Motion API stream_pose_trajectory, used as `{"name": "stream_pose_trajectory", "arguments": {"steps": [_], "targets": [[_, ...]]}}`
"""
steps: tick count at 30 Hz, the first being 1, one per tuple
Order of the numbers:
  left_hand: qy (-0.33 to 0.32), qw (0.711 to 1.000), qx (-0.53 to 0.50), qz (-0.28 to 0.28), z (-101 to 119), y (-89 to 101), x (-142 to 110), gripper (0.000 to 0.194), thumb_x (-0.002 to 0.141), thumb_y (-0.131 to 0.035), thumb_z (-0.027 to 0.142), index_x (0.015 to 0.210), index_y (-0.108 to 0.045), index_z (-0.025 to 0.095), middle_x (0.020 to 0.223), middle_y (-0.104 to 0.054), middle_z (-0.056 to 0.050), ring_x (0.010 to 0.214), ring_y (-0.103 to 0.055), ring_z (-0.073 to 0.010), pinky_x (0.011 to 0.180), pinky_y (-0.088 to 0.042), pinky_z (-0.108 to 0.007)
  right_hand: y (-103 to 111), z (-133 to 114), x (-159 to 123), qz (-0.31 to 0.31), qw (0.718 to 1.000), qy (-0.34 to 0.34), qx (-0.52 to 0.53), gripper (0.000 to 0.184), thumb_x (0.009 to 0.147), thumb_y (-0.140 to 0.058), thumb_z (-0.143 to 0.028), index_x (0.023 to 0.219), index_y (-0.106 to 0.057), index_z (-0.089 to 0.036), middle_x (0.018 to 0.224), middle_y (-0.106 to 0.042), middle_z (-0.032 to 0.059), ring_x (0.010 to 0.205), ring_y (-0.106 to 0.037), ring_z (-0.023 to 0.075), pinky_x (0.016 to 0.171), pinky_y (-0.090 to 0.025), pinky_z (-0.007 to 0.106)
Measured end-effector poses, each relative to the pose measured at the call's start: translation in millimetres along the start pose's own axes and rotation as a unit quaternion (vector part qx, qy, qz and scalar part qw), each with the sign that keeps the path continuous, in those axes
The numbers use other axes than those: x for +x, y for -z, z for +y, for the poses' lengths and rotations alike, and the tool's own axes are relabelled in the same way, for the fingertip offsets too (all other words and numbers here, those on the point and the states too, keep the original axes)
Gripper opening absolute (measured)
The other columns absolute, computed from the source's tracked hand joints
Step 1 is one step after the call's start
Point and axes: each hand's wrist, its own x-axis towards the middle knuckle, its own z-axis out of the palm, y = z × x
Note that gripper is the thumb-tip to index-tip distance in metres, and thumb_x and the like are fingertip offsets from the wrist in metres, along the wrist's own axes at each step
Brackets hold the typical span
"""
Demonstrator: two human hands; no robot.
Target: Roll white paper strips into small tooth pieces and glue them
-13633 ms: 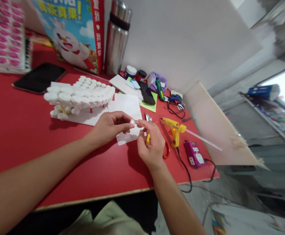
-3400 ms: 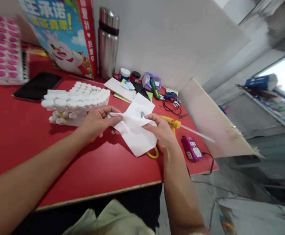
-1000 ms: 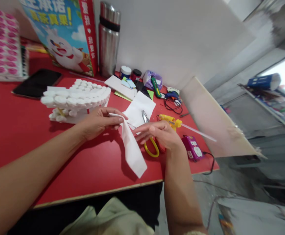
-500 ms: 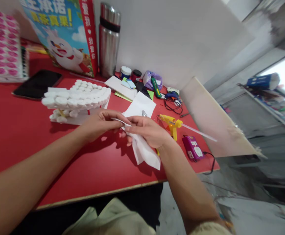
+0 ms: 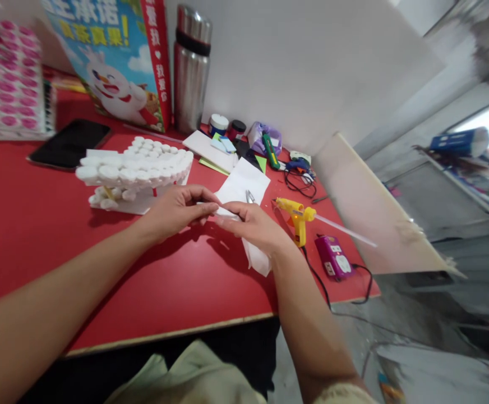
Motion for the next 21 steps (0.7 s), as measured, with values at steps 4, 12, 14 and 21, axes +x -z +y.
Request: {"name": "stream_pose_trajectory", "arguments": {"steps": [4,12,14,21], "targets": [[-0.003,1.000,0.014,-0.010,2,0.5,0,0.025,0.083,-0.079,0.035,0.096,-0.075,0.014,0.066,-0.068,-0.003,0.055,-0.059,-0.0131,0.049,-0.042,-0.021,2,1,1,0.018,1.000,0.012,0.015,0.033,0.083,-0.080,-0.049,0.093,-0.073,-0.018,0.078,-0.062,-0.0014,0.073,-0.053,0.0119,0.065,-0.040,0.024],[-0.264,0.929,0.261,0.003,-2,-1.4,-1,0.019,0.097,-0.061,0.027,0.093,-0.077,0.018,0.093,-0.075,-0.009,0.089,-0.069,-0.0210,0.082,-0.051,-0.031,5,2,1,0.005,0.991,-0.076,0.114,0.031,0.084,-0.077,-0.046,0.080,-0.063,-0.019,0.055,-0.039,-0.0098,0.047,-0.026,0.0053,0.045,-0.015,0.021],[-0.313,0.893,0.324,0.020,-3,-2.1,-3,0.024,0.100,-0.055,0.026,0.099,-0.078,0.019,0.099,-0.075,-0.010,0.093,-0.068,-0.0221,0.084,-0.051,-0.032,6,1,2,-0.033,0.978,-0.104,0.178,0.030,0.084,-0.077,-0.045,0.084,-0.063,-0.019,0.054,-0.034,-0.0115,0.045,-0.018,0.0041,0.044,-0.011,0.020],[-0.329,0.882,0.332,0.063,0,-6.2,-8,0.020,0.097,-0.057,0.024,0.102,-0.076,0.021,0.106,-0.073,-0.011,0.100,-0.067,-0.0237,0.091,-0.053,-0.035,-4,4,11,-0.032,0.963,-0.089,0.251,0.023,0.083,-0.069,-0.041,0.077,-0.060,-0.021,0.046,-0.026,-0.0134,0.041,-0.010,0.0049,0.040,-0.011,0.020]]}}
